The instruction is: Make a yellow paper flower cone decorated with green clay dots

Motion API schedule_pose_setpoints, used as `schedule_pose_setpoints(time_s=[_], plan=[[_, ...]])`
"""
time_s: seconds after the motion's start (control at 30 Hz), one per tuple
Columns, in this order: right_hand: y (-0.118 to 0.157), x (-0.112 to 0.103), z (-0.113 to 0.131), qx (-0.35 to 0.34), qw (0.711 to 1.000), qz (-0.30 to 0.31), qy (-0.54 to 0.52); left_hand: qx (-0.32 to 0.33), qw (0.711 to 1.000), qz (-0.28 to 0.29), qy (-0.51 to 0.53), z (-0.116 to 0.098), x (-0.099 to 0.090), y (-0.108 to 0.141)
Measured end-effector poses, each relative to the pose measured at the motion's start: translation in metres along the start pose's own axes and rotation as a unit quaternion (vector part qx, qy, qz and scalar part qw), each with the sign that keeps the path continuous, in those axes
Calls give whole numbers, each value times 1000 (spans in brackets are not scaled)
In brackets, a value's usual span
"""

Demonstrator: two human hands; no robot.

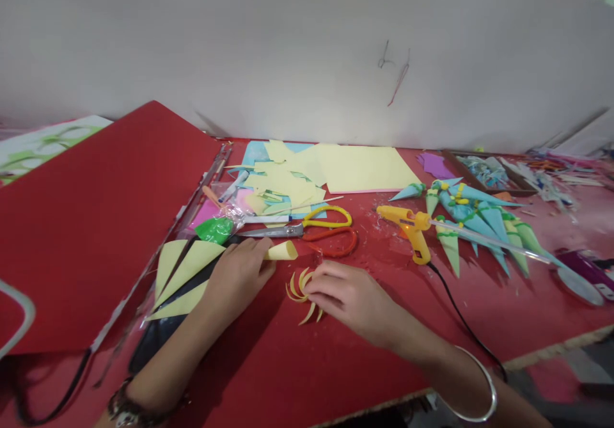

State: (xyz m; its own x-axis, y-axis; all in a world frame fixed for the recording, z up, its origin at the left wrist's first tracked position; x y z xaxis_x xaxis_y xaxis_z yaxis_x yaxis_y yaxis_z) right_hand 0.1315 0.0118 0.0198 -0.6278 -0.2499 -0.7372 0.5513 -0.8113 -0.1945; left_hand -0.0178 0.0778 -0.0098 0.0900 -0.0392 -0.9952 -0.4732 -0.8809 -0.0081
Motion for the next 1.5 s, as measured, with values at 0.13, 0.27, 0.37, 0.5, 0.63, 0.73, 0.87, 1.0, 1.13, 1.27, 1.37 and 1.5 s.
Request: schedule_pose_setpoints(time_s=[0.13,0.27,0.37,0.5,0.63,0.73,0.87,1.0,1.13,1.27,1.37,1.5], plan=[[0,-14,-8,49,981,-59,-176,34,998,44,13,-5,1,-1],[0,-11,-24,133,913,-86,-377,54,997,43,34,-6,4,0],[0,-7,-31,155,878,-94,-442,64,997,14,31,-3,4,1],[1,-7,-34,156,873,-124,-444,69,993,-67,64,-3,-15,6],[1,-10,-28,117,904,-131,-391,73,967,-72,234,-16,-38,16],[1,-15,-15,16,949,-129,-286,111,924,17,365,-31,-34,25],[5,-17,0,-94,970,-107,-197,85,882,95,454,-33,-18,31],[9,-18,5,-129,975,-93,-156,45,871,137,469,-32,-15,28],[9,-20,6,-149,976,-108,-121,125,850,187,477,-46,-24,23],[8,-19,4,-157,975,-121,-101,145,846,195,474,-50,-24,22],[9,-18,4,-161,974,-136,-86,153,849,201,464,-49,-20,24],[11,-17,5,-176,973,-138,-64,155,863,213,431,-50,-13,25]])
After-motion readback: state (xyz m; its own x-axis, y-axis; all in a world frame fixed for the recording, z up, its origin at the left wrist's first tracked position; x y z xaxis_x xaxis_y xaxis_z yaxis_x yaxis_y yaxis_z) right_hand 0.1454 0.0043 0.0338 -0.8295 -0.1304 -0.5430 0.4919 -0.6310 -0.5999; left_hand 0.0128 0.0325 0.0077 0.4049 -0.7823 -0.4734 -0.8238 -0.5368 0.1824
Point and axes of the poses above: each hand's wrist, its own y-axis away from the middle knuckle, its own x-axis out of the palm, z = x × y, the point moved 5 cm from there along -y, towards the middle knuckle, and after that the axes turned 3 degrees about z, right-handed, at the moved point
